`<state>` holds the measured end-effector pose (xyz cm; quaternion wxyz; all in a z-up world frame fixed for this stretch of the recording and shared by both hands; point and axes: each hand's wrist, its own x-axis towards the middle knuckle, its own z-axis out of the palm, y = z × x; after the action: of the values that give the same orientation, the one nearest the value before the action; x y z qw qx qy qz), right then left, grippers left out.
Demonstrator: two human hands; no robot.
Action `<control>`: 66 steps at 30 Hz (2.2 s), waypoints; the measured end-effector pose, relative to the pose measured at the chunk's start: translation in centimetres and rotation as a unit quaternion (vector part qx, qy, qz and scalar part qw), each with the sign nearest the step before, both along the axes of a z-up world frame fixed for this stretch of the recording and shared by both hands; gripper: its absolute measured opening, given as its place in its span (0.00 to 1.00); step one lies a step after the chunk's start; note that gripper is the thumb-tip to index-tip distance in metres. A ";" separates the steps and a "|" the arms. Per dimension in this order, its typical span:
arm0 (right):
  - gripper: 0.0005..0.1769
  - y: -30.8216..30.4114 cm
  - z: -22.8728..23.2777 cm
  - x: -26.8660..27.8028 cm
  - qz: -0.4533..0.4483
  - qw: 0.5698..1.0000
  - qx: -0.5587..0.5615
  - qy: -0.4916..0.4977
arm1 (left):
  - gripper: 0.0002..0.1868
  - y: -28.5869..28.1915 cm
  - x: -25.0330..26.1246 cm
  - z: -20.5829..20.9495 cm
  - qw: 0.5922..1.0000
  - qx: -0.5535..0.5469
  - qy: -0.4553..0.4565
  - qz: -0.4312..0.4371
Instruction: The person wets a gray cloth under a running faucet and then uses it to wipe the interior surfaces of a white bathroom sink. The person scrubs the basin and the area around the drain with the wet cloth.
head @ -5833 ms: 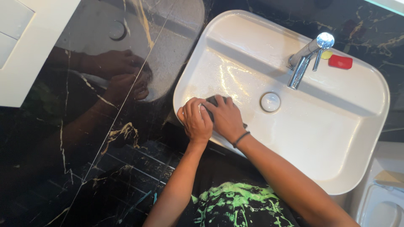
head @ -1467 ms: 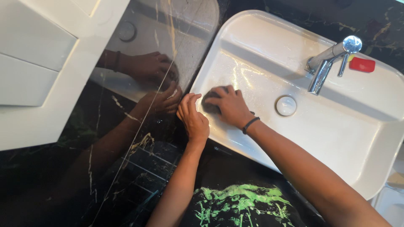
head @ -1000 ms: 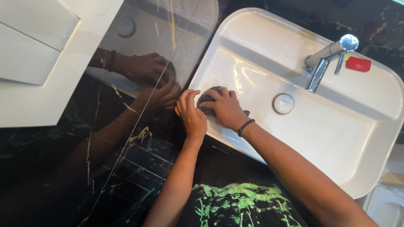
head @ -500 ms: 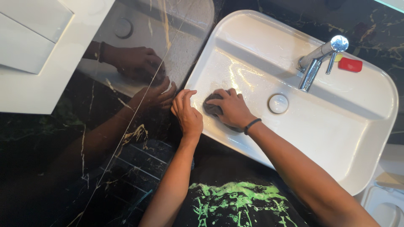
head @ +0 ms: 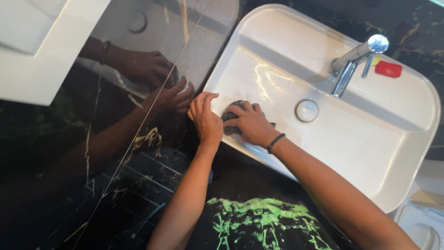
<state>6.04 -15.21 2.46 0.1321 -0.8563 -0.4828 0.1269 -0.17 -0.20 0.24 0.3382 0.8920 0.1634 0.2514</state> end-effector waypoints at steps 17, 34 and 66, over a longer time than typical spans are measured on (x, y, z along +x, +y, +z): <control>0.28 -0.3 0.1 -0.3 -0.063 0.998 0.003 0.022 | 0.28 0.0 -0.4 -0.1 1.000 0.013 -0.016 0.001; 0.22 -4.1 0.2 -2.5 -0.042 0.999 -0.003 -0.016 | 0.26 -0.2 -0.2 0.0 1.000 0.003 -0.021 0.006; 0.27 -3.1 0.0 -4.1 -0.175 0.984 -0.001 0.032 | 0.25 0.0 -0.4 0.5 0.999 0.043 -0.003 -0.014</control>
<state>1.97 -18.34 2.47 0.1671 -0.9231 -0.3212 0.1298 -0.52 -0.16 0.70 0.3031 0.9073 0.1390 0.2560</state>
